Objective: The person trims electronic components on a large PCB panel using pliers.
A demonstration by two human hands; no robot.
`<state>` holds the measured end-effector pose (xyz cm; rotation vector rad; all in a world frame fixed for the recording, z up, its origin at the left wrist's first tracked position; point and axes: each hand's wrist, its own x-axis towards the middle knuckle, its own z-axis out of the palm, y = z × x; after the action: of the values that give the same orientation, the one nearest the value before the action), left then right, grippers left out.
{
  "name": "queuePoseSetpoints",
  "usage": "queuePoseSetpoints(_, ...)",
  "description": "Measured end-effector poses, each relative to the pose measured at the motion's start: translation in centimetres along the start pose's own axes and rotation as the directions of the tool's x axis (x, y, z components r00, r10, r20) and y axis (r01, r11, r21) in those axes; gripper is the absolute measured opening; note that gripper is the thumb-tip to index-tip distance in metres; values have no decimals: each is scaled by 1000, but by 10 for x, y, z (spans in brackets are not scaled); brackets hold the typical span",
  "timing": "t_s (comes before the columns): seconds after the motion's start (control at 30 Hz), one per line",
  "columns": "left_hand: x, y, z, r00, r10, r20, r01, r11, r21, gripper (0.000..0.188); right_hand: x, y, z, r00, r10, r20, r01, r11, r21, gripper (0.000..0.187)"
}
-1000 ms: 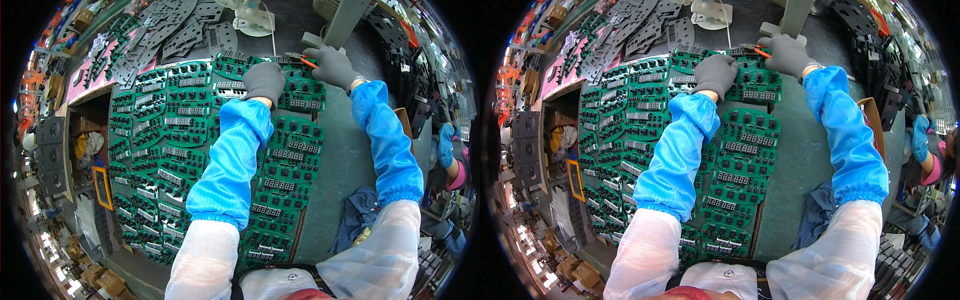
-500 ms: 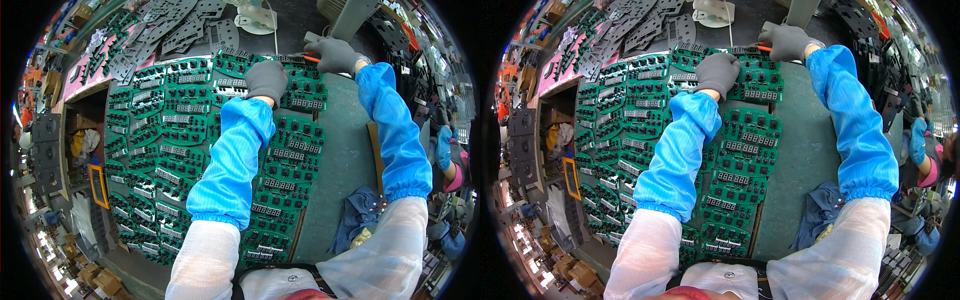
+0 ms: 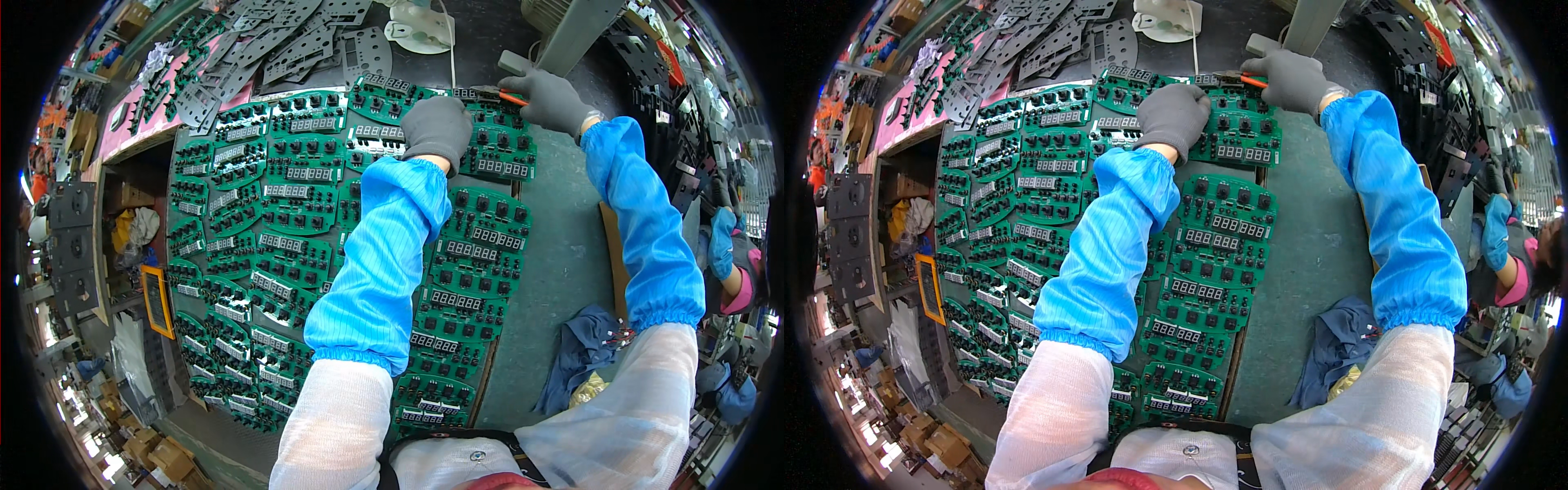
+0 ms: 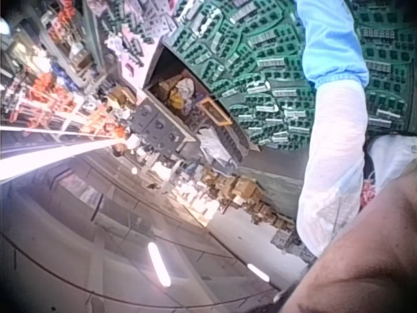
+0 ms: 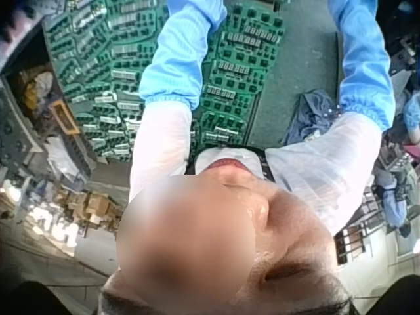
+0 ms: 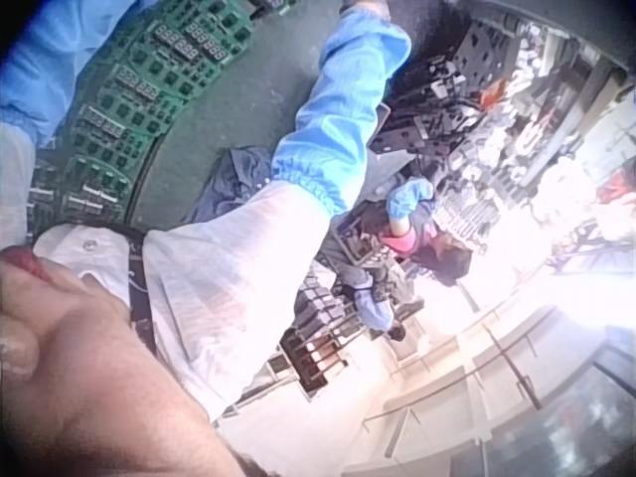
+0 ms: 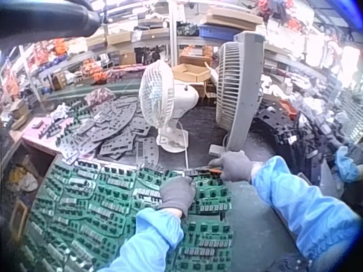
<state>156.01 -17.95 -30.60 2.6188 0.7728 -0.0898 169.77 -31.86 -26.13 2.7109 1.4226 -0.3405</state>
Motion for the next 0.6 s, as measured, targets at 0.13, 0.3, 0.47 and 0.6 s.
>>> queuePoseSetpoints(0.13, 0, 3, 0, 1000, -18, 1, 18, 1000, 17, 29, -11, 1, 15, 991, -75, -112, 84, 993, 82, 54)
queuePoseSetpoints(0.3, -2, 1, 0, 1000, -20, -1, 20, 1000, -2, 26, -23, -9, 22, 993, -29, -118, 63, 952, 300, 56)
queuePoseSetpoints(0.47, 0, 2, 1, 1000, -21, -7, 21, 1000, 16, 28, -27, -12, 22, 995, 5, -97, 30, 935, 354, 60)
queuePoseSetpoints(0.6, -1, 2, 1, 1000, -28, 7, 28, 1000, 10, 27, -26, -10, 25, 995, -10, -103, 50, 918, 394, 61)
